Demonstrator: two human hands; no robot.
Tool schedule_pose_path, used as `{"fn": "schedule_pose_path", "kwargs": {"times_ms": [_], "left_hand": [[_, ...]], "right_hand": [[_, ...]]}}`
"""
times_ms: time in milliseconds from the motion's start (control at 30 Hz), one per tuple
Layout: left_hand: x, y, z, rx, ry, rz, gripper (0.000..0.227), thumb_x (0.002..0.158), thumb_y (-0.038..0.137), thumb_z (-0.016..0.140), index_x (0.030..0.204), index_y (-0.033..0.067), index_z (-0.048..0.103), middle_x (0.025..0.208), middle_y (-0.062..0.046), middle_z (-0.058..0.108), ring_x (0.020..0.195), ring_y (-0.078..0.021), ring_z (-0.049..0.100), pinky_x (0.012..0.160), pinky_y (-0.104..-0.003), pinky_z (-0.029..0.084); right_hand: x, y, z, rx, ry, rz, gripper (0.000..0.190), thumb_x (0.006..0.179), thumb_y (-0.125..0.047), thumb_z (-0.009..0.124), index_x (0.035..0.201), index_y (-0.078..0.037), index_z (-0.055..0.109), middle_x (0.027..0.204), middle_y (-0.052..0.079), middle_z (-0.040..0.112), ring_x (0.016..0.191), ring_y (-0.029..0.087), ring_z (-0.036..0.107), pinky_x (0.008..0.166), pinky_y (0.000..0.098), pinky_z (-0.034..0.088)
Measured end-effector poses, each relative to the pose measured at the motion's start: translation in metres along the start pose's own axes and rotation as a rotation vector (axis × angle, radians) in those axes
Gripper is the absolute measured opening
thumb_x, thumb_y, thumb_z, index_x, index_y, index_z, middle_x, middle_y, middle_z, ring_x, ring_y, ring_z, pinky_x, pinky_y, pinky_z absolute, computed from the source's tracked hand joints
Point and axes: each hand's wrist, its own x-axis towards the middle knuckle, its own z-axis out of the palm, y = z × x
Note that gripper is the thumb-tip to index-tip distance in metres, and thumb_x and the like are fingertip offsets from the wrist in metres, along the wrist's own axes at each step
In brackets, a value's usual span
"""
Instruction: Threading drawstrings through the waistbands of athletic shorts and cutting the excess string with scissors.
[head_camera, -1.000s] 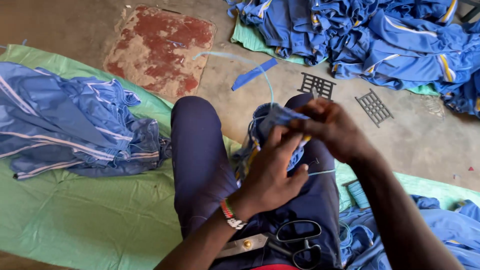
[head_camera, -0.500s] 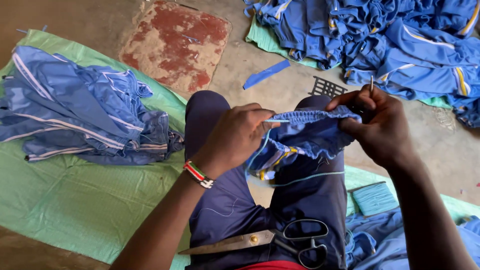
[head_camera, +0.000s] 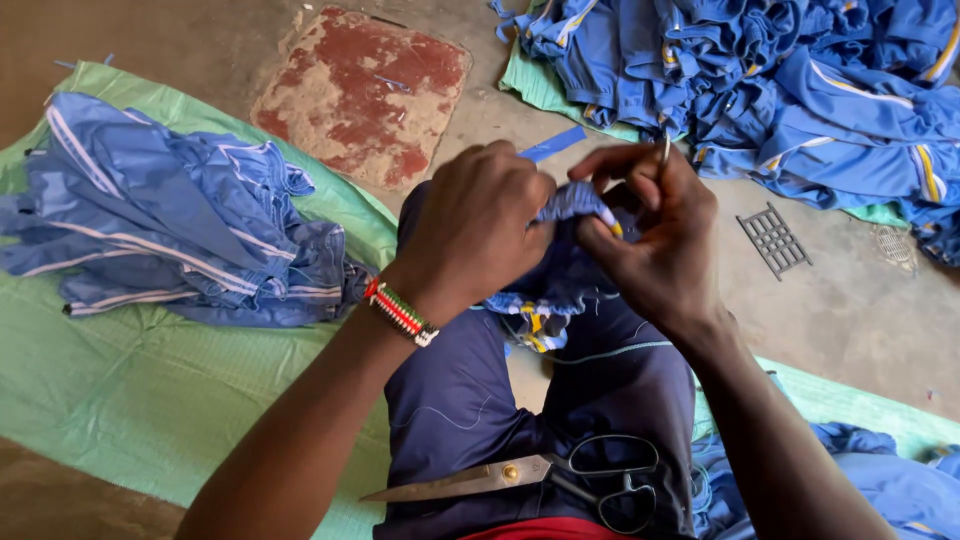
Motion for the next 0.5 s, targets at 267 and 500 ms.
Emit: {"fn": "schedule_pose_path", "kwargs": {"times_ms": [267,500], "left_hand": [[-0.019,-0.056,-0.019,0.183,0.290,0.011,0.020,0.071,0.014,0.069,0.067,0.0105,0.049,0.063,-0.007,0.054,0.055,-0.0288,0.051,0.045,-0.047,0.029],[-0.077,-0.150,-0.002,0.393,0.146,-0.078,0.031,0.083,0.032,0.067,0.060,0.0134,0.058,0.060,-0.005,0.060,0.047,-0.0305,0.057,0.042,-0.042,0.032]], "right_hand": [[-0.009,0.108,-0.022,-0.345,-0.361,0.448,0.025,0.076,-0.018,0.076,0.082,-0.012,0.053,0.077,-0.002,0.054,0.074,0.010,0.050,0.062,0.0338,0.036],[-0.037,0.109,-0.107,-0.268,-0.313,0.789,0.040,0.088,0.000,0.066,0.083,-0.006,0.026,0.108,0.023,0.075,0.069,0.023,0.055,0.050,0.0375,0.045]]}}
